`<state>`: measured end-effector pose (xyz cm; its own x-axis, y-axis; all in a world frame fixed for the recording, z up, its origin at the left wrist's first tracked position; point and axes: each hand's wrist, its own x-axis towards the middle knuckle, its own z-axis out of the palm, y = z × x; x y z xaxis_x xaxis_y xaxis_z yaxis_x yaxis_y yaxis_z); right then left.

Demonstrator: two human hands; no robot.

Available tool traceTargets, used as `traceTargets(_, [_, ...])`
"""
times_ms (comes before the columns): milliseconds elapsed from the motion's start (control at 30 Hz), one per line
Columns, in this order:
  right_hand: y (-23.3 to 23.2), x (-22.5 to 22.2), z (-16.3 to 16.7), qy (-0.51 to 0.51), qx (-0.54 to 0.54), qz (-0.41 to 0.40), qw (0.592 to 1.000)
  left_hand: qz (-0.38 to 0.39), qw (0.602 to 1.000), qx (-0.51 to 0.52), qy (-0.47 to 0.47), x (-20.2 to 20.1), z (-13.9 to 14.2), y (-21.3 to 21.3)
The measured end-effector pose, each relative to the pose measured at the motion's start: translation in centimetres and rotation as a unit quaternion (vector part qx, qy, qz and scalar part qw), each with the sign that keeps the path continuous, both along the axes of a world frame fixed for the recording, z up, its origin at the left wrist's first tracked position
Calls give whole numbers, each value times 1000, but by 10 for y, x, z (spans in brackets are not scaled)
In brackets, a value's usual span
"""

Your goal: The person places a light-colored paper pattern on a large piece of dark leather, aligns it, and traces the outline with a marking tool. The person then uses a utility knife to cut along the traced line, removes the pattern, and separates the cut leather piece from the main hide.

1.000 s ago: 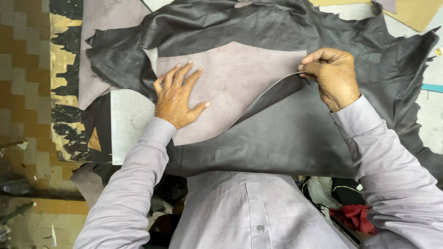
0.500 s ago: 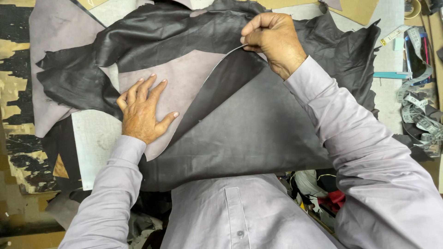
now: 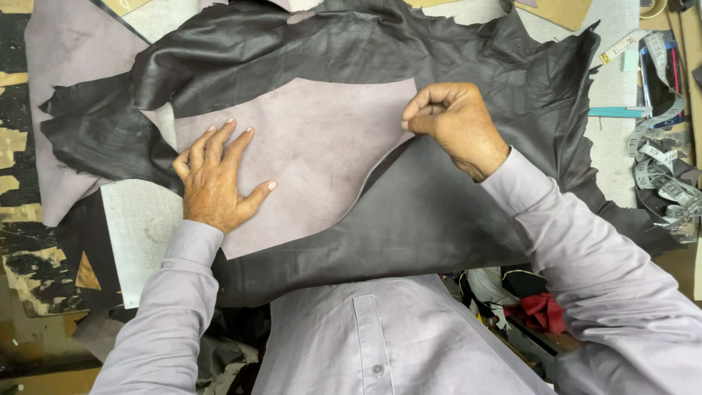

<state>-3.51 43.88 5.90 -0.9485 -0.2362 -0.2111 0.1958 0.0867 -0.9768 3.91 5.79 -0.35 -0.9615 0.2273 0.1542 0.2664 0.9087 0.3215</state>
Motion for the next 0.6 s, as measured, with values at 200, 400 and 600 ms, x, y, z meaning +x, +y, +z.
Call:
traceTargets(200, [21,30,-6,15,90,10,996,-2,1000,-4,-3,-1,-2,-1])
traceTargets(400, [42,58,-20,-8,155,9,988,5,1000,-12,-11,-1,-2,-2])
traceTargets(600, [37,72,-25,135,239,-8,962,1,1000,-12,-8,-1,-1,-2])
